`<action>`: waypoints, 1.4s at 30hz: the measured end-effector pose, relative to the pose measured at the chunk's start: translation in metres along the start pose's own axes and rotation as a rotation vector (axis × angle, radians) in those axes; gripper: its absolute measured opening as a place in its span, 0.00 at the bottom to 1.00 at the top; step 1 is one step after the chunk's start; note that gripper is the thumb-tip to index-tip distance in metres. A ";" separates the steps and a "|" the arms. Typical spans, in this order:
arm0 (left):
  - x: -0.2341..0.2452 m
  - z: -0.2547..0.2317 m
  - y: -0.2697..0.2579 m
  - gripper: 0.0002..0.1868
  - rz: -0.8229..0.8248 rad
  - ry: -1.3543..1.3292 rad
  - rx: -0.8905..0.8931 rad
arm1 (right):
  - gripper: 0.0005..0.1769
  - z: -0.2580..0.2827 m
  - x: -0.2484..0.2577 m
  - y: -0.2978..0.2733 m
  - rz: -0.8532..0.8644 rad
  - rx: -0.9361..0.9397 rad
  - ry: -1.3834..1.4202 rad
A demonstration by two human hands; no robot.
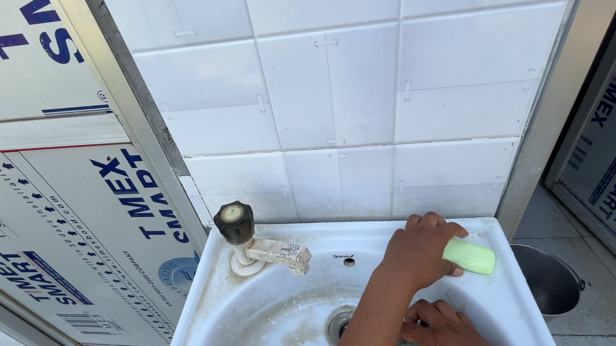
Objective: The person scrubs a white ceramic sink using a green sponge and a bar of soap. They wipe the sink basin, faucet, and surrounding tiled wall, then rinse the sponge under running water from the tap.
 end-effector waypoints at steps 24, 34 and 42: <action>0.003 -0.002 -0.028 0.49 -0.188 -0.084 0.204 | 0.44 -0.003 -0.003 0.000 0.022 -0.034 0.012; 0.025 0.018 -0.070 0.21 -0.279 -0.329 0.331 | 0.40 0.002 0.000 -0.001 0.038 -0.060 0.012; 0.019 0.106 -0.137 0.05 -0.064 -0.142 0.573 | 0.36 0.005 0.004 -0.001 0.036 -0.109 0.000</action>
Point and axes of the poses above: each hand's wrist, its own y-axis towards the middle knuckle, its own x-axis out of the back of the hand, z = x × y, the point moved 7 cm from there along y, towards the middle knuckle, and after that the axes turned 2 degrees about x, right-handed, at the moved point
